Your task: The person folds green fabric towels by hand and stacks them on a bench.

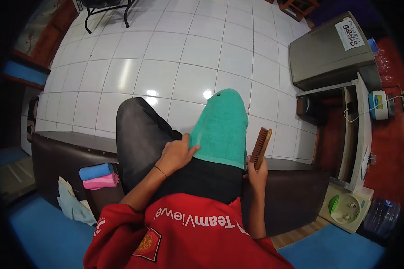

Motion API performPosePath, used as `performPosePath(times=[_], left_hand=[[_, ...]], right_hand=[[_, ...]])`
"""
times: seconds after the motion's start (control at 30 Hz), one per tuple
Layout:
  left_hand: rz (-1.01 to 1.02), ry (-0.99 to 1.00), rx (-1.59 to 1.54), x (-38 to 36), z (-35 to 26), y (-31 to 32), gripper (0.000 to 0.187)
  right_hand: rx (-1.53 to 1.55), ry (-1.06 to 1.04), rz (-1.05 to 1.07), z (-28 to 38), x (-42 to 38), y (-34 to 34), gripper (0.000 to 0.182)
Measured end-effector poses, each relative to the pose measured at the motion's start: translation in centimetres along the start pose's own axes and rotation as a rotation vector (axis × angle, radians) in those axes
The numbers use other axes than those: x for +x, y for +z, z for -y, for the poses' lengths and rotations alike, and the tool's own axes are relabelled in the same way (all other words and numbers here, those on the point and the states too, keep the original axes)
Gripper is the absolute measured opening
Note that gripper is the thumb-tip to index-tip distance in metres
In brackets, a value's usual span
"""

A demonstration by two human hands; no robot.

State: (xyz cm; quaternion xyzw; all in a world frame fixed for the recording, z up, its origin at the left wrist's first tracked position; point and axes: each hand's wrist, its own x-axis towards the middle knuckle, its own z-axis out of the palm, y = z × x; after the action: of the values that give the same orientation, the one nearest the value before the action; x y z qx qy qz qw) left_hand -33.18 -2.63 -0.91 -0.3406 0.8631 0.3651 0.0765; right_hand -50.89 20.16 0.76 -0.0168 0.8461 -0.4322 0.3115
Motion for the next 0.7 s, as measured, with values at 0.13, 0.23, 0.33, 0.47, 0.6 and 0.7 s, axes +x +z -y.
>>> performPosePath(times=[0.13, 0.23, 0.33, 0.47, 0.6, 0.7], left_hand=[[-0.086, 0.008, -0.324, -0.3, 1.3, 0.3, 0.05], [-0.158, -0.017, -0.578, -0.8, 1.8, -0.1, 0.049], [-0.151, -0.021, -0.624, -1.0, 2.4, 0.0, 0.048], [-0.101, -0.013, -0.531, -1.7, 1.9, -0.3, 0.051], [-0.081, 0.002, -0.459, -1.2, 2.5, 1.1, 0.049], [-0.026, -0.023, -0.45, -1.1, 2.7, 1.0, 0.046]], right_hand=[[-0.297, -0.532, -0.023, 2.5, -0.8, -1.2, 0.058], [-0.312, -0.557, 0.294, 6.7, -2.0, -1.5, 0.064], [-0.635, -0.644, 0.526, 10.9, -2.3, -1.5, 0.056], [-0.922, -0.702, 0.847, 13.2, 0.1, 0.8, 0.044], [-1.141, -0.744, 0.818, 12.7, 7.2, 3.3, 0.041], [-1.275, -0.767, 0.434, 13.9, 12.7, 4.3, 0.04]])
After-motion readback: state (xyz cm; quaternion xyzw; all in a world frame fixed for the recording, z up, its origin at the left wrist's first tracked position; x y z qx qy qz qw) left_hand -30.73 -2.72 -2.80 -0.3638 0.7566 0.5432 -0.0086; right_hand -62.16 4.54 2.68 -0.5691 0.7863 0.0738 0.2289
